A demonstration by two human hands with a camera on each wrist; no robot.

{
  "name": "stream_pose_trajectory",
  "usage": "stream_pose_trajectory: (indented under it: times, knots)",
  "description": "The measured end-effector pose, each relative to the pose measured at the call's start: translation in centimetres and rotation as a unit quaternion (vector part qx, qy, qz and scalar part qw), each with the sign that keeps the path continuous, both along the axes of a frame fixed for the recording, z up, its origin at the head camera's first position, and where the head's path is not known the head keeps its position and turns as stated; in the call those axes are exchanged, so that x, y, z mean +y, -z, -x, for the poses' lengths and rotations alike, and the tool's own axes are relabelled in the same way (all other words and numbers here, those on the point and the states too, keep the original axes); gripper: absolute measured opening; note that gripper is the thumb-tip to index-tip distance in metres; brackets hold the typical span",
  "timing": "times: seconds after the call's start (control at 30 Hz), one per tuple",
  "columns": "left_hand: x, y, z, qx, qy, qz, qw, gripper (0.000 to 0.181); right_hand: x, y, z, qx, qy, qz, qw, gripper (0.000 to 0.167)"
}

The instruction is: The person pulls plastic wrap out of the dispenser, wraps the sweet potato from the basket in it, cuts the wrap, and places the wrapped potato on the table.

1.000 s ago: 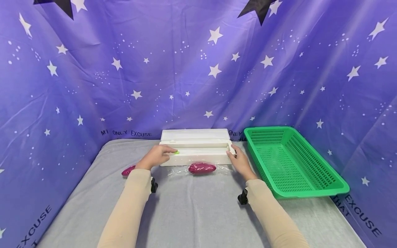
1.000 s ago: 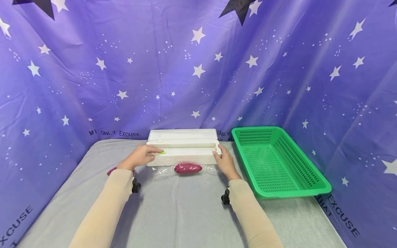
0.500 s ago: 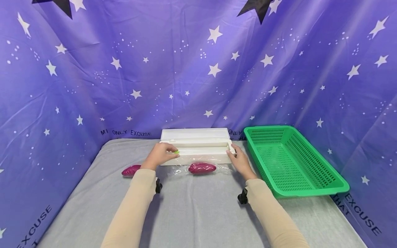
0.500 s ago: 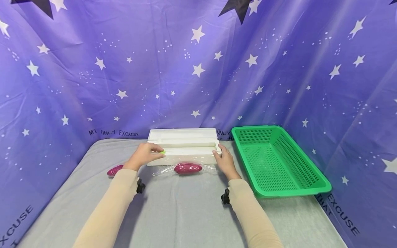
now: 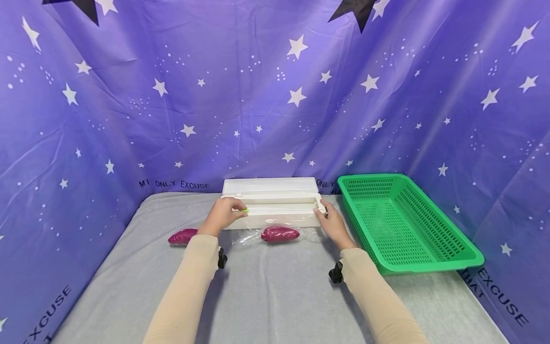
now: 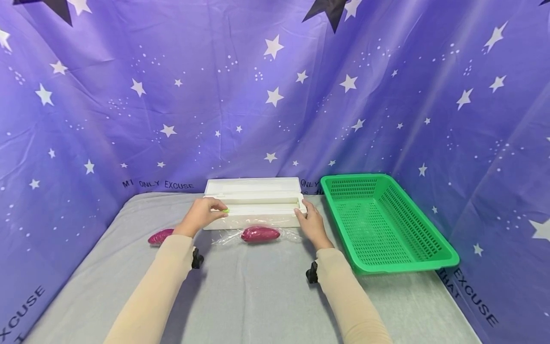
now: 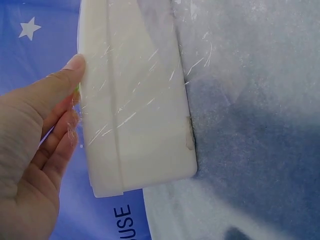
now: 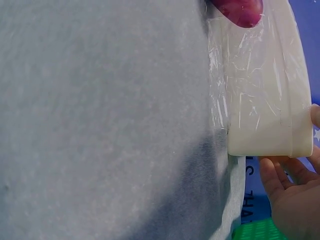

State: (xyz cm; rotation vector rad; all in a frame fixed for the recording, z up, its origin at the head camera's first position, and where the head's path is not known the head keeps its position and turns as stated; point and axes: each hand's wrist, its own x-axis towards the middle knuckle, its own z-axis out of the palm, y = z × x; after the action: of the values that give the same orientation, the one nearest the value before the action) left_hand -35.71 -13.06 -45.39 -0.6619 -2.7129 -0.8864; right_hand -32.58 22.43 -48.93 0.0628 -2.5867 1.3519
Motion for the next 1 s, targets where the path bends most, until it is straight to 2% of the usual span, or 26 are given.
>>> stream_pose_trajectory:
  times: [0.17, 0.6, 1.0]
  knots:
    - [0.15, -0.03, -0.10, -0.010, 0.014, -0.003, 0.9998, 0.011, -0.01, -0.01, 0.00, -0.013, 0.000, 0.003, 0.9999, 0.057]
    - [0.31, -0.16, -0.10, -0.023, 0.041, -0.018, 0.9988, 0.014, 0.14, 0.00, 0.11, -0.014, 0.002, 0.001, 0.9999, 0.058]
    - [0.84, -0.62, -0.40, -0.022, 0.060, 0.008, 0.9979, 0.021, 0.05, -0.06, 0.05, -0.016, 0.002, 0.000, 0.9999, 0.057]
